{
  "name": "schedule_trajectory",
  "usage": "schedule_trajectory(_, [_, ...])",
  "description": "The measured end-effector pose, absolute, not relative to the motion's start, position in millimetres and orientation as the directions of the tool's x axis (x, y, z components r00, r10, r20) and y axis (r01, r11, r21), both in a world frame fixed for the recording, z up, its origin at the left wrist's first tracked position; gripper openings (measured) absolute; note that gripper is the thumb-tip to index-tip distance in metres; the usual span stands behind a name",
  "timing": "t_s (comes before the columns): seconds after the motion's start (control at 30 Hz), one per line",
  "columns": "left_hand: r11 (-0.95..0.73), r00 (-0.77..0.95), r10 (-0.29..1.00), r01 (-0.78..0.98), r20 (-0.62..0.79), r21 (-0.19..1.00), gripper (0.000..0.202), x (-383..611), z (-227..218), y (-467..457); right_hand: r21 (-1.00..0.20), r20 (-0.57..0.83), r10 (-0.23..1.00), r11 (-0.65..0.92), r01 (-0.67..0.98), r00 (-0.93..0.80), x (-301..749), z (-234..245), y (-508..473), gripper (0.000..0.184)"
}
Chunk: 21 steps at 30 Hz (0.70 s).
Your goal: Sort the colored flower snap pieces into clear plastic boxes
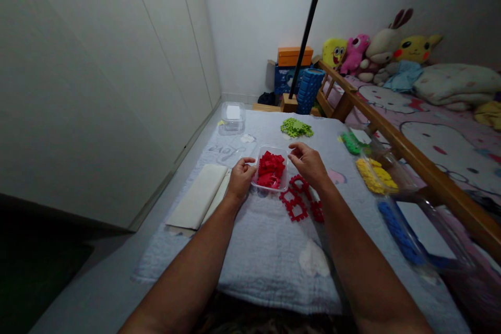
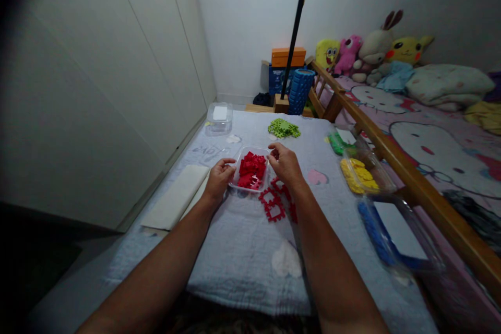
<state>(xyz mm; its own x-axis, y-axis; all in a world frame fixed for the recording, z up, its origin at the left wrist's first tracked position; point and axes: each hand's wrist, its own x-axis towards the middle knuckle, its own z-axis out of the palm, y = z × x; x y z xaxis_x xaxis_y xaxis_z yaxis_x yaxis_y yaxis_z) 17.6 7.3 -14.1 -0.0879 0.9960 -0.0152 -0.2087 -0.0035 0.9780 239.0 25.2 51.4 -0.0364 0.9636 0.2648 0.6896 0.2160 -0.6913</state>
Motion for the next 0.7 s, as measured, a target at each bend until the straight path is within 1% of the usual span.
schedule_trajectory(0.1, [-0.002, -0.09, 0.996, -0.191, -0.015, 0.982, 0.037, 17.0, -15.2, 7.2, -0.656, 0.196, 0.981, 0.135, 0.743, -0.005, 269.2, 48.6, 11.9, 0.022])
schedule_trajectory(0.23, [-0.006, -0.097, 0.995, -0.185, -0.012, 0.983, 0.036, 17.1, -15.8, 7.4, -0.56, -0.017, 0.999, 0.031, 0.828, -0.049, 303.4, 35.6, -4.1, 0.016])
schedule_trajectory(0.3, [-0.005, -0.098, 0.995, -0.182, -0.013, 0.983, 0.037, 17.4, -15.9, 7.7, -0.485, -0.077, 0.995, 0.013, 0.874, -0.057, 311.6, 26.6, -9.4, 0.014])
schedule_trajectory(0.4, [-0.005, -0.1, 0.995, -0.174, -0.013, 0.985, 0.038, 17.7, -16.4, 8.3, -0.39, -0.091, 0.995, -0.001, 0.921, -0.037, 313.6, 13.5, -13.7, 0.012])
schedule_trajectory(0.47, [-0.007, -0.102, 0.995, -0.174, -0.011, 0.985, 0.038, 17.7, -16.8, 8.5, -0.369, -0.092, 0.995, -0.01, 0.929, -0.025, 312.1, 7.1, -14.7, 0.014])
schedule_trajectory(0.57, [-0.008, -0.099, 0.995, -0.179, -0.01, 0.984, 0.039, 17.3, -16.9, 8.4, -0.374, -0.076, 0.997, -0.037, 0.927, 0.009, 310.2, 4.7, -15.2, 0.018])
schedule_trajectory(0.7, [-0.002, -0.097, 0.995, -0.189, -0.016, 0.982, 0.039, 17.5, -15.7, 7.6, -0.421, 0.01, 1.0, -0.021, 0.907, 0.027, 304.7, 18.0, -15.6, 0.016])
